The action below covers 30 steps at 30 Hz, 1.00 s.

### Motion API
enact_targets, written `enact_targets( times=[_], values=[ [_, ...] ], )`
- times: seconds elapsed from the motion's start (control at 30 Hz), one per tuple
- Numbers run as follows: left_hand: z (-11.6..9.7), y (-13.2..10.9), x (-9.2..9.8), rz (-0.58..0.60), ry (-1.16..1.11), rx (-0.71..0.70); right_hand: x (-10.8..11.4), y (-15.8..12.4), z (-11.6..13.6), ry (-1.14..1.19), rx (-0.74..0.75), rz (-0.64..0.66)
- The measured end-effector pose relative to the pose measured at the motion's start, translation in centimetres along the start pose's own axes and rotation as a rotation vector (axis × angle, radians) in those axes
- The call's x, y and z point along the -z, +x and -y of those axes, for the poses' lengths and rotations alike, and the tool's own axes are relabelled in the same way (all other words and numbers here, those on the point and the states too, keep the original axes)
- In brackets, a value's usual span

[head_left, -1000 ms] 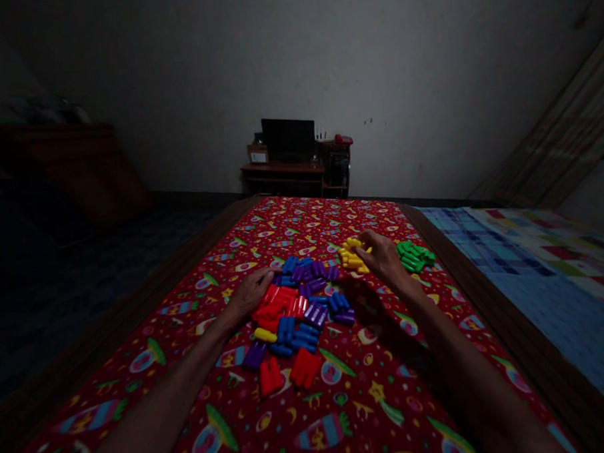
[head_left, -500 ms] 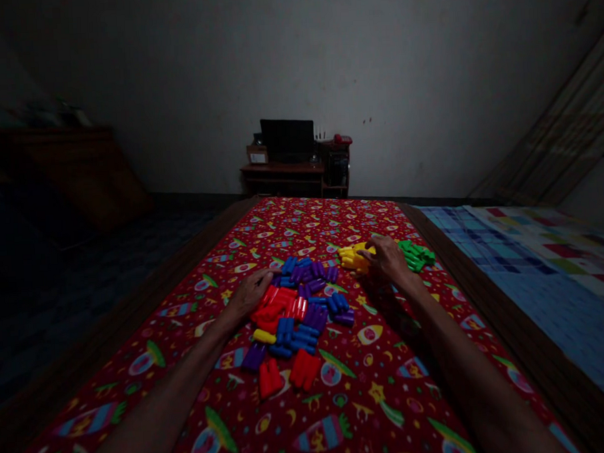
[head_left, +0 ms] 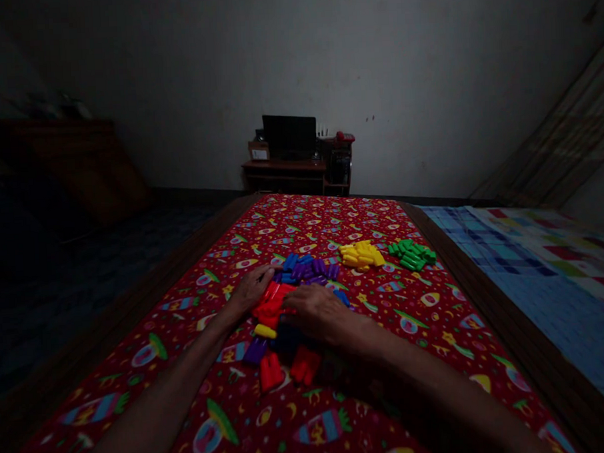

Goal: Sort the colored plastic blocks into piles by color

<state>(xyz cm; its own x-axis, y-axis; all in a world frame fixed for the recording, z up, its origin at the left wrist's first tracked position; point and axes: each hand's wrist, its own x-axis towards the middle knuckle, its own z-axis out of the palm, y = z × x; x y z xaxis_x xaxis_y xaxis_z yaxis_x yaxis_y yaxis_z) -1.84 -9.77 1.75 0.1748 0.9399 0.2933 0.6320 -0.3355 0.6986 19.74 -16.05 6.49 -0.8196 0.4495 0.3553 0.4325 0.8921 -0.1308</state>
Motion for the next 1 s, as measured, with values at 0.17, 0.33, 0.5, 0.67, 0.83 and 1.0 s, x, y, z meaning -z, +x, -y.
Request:
enact_targets(
  times=[0.17, 0.33, 0.5, 0.67, 0.83, 1.0],
  values=[
    [-0.1, 0.0, 0.0, -0.004, -0.012, -0.007, -3.5, 0.5, 3.8, -0.173, -0.026, -0.013],
    [-0.3, 0.0, 0.2, -0.008, -0.012, -0.005, -4.1, -0.7, 3.3, -0.162, -0.042, -0.083],
    [-0.3, 0.0, 0.1, 0.000, -0.014, -0.007, -2.3, -0.3, 1.5, 0.145, -0.097, -0.070],
    [-0.2, -0.1, 0.1, 0.006, -0.015, -0.008, -0.5, 0.8, -0.4, 0.449, -0.270, -0.077],
    [-0.1, -0.1, 0.1, 0.011, 0.005, 0.002, 1.6, 0.4, -4.8, 0.559, -0.429, -0.246],
    [-0.3, 0.0, 0.3, 0.018, 0.028, 0.016, 4.0, -2.4, -11.3, 0.316, -0.738, -0.567]
  ],
)
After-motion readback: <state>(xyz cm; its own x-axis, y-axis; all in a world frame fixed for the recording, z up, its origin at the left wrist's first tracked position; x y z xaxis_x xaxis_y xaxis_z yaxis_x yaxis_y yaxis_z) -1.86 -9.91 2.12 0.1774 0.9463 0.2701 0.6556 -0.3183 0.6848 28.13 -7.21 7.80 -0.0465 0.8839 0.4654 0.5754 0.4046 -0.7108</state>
